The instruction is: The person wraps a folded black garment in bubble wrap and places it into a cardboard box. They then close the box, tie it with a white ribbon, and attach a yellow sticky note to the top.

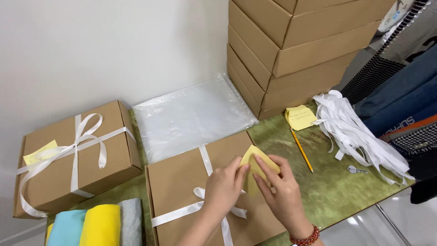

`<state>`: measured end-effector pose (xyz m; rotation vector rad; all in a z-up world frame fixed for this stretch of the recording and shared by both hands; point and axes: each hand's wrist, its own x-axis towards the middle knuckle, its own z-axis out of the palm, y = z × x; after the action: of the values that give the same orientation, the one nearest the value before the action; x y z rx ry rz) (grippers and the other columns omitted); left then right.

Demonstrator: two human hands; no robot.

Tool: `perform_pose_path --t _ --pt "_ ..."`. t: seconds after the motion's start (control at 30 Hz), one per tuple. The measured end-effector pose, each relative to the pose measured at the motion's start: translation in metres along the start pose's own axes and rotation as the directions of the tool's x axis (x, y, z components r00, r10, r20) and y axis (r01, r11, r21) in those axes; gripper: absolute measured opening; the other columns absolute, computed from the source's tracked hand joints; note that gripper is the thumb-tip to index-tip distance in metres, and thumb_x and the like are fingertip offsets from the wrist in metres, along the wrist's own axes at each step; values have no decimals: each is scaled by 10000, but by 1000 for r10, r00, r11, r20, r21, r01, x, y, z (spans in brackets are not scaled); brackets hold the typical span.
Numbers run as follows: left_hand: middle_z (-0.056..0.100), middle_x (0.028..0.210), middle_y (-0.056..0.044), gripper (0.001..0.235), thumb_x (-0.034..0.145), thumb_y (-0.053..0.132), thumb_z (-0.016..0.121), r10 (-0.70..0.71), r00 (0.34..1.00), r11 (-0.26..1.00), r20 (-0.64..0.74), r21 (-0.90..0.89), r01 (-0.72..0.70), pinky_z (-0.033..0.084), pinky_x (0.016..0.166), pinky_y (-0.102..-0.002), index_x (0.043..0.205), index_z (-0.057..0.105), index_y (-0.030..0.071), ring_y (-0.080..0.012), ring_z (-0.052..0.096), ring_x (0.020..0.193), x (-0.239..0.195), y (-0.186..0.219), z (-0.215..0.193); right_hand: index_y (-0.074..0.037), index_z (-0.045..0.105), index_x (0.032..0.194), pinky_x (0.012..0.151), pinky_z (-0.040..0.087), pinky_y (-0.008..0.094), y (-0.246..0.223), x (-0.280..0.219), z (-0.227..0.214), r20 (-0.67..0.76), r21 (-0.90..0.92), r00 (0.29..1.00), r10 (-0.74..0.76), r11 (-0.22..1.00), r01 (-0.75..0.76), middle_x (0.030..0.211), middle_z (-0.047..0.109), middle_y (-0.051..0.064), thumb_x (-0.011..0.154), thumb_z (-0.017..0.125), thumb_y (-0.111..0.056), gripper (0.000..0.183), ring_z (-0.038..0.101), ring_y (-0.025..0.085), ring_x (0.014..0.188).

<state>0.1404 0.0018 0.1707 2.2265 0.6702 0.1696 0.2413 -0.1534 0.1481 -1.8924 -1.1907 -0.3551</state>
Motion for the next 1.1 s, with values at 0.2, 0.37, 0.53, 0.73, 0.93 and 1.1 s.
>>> perform_pose_path --t 0.2,0.37,0.53,0.73,0.93,1.1 --pt "813 941 -81 225 1024 295 654 2 1000 1000 -15 -2 -2 496 665 -441 1208 699 173 -297 743 773 36 -54 -1 -66 526 1529 919 629 304 101 -14 8 -45 220 909 414 892 -396 1439 571 175 987 666 -130 563 649 198 1076" --pt "831 1072 -84 182 1017 275 689 -133 991 983 -17 -129 130 598 879 -484 1153 798 224 -392 758 1083 79 -126 27 5 634 1496 1120 473 528 238 -59 25 -175 -129 672 719 660 -740 1308 626 245 1008 797 -277 587 595 440 1303" --pt "784 1211 -159 356 993 140 673 -79 996 994 32 -75 81 608 930 -511 1339 735 198 -423 735 1146 101 -135 57 -181 658 1405 1031 535 561 368 -122 59 -100 -357 479 872 418 -835 1356 585 164 891 811 -708 752 662 441 1239" --pt "552 1473 -177 634 889 162 814 73 997 986 35 147 -77 551 1050 -518 1483 603 101 -409 499 1414 74 -117 48 -240 785 1149 868 623 537 347 -98 59 -25 -601 440 897 339 -724 1187 717 134 975 731 -620 422 772 419 1083" --pt "465 1539 -140 686 946 346 778 142 990 944 14 298 -140 339 1181 -556 1535 514 111 -353 305 1530 44 -132 37 -71 853 1148 785 617 492 289 -85 37 233 -371 512 827 562 -739 816 846 154 1030 717 -406 381 789 364 866" --pt "324 1687 -160 701 978 498 693 120 991 959 -51 264 -102 68 1281 -647 1542 499 129 -393 146 1625 43 -148 38 107 629 1243 683 540 306 160 -23 43 235 369 629 741 531 -763 892 734 195 1059 690 -95 280 641 207 721"
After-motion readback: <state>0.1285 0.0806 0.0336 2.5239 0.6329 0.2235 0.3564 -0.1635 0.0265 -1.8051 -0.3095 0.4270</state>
